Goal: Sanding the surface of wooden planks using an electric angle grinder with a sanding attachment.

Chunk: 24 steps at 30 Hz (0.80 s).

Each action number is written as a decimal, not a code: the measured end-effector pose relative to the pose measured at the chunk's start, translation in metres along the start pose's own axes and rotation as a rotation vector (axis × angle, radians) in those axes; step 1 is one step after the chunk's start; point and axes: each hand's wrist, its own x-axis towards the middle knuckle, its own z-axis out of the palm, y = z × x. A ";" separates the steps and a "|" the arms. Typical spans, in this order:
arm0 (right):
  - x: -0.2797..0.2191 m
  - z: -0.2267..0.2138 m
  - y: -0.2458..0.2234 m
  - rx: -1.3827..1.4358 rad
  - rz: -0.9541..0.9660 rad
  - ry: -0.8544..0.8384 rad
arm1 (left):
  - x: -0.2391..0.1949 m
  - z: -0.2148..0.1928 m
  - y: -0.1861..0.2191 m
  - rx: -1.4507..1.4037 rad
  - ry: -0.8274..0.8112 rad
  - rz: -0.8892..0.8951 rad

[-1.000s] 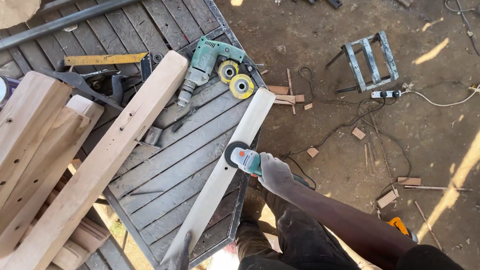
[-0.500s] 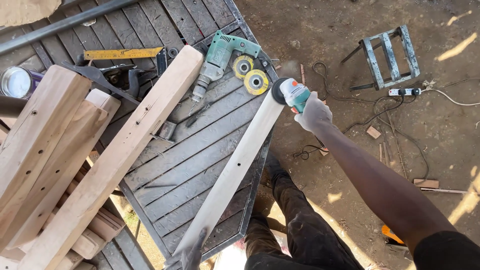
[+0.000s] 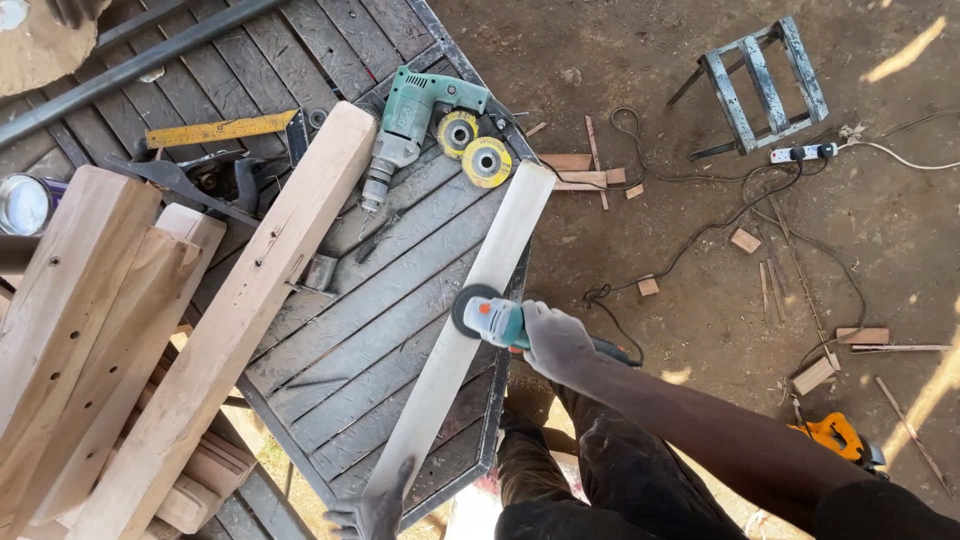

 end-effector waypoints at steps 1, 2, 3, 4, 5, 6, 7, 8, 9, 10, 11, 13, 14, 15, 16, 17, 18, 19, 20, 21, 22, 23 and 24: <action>-0.002 0.004 -0.005 0.013 -0.099 -0.009 | -0.007 -0.010 0.053 -0.001 0.001 0.003; -0.001 0.006 -0.004 0.016 -0.102 -0.003 | -0.007 -0.014 0.069 -0.005 0.008 0.007; -0.010 0.009 0.000 0.040 -0.080 0.011 | -0.013 -0.013 0.076 0.031 0.077 0.239; -0.018 0.013 0.003 0.064 -0.059 0.025 | -0.019 -0.013 0.084 0.066 0.148 0.471; -0.028 0.004 0.007 0.054 -0.058 0.025 | -0.014 0.000 0.091 0.058 0.141 0.472; -0.038 -0.005 0.011 0.137 -0.029 0.024 | -0.009 0.012 0.098 0.169 0.145 0.590; -0.045 -0.015 0.013 0.220 -0.007 0.028 | -0.003 0.022 0.108 0.277 0.157 0.708; -0.051 -0.027 0.017 0.211 -0.014 0.033 | -0.010 0.020 0.125 0.264 0.158 0.708; -0.060 -0.037 0.019 0.257 0.059 0.046 | -0.018 0.016 0.133 0.228 0.132 0.688; -0.068 -0.047 0.021 0.302 0.132 0.059 | -0.025 0.011 0.142 0.191 0.106 0.668; -0.075 -0.047 0.034 0.293 0.113 0.049 | -0.035 -0.004 0.142 0.179 0.109 0.649; -0.081 -0.047 0.057 0.241 0.315 0.044 | -0.047 -0.037 0.151 0.079 -0.120 0.678; -0.075 -0.048 0.062 0.239 0.302 0.044 | -0.036 -0.051 0.158 0.070 -0.112 0.672; -0.084 -0.047 0.070 0.235 0.335 0.059 | -0.033 -0.060 0.157 -0.008 -0.373 0.593; -0.093 -0.046 0.079 0.230 0.368 0.074 | -0.030 -0.069 0.155 -0.088 -0.629 0.506; -0.099 -0.046 0.078 0.223 0.367 0.064 | -0.025 -0.068 0.150 -0.092 -0.636 0.496; -0.104 -0.046 0.078 0.218 0.424 0.048 | -0.020 -0.067 0.146 -0.155 -0.684 0.450; -0.100 -0.050 0.078 0.213 0.468 0.048 | -0.013 -0.068 0.151 -0.231 -0.720 0.416; -0.099 -0.049 0.083 0.205 0.454 0.053 | 0.011 -0.051 0.143 -0.248 -0.716 0.418; -0.101 -0.044 0.085 0.213 0.448 0.051 | 0.035 -0.036 0.127 -0.314 -0.503 0.598; -0.103 -0.039 0.088 0.221 0.441 0.049 | 0.058 -0.020 0.110 -0.374 -0.281 0.772; -0.101 -0.040 0.084 0.216 0.431 0.041 | 0.063 -0.016 0.106 -0.380 -0.277 0.760; -0.100 -0.041 0.080 0.224 0.437 0.028 | 0.067 -0.012 0.100 -0.338 -0.306 0.718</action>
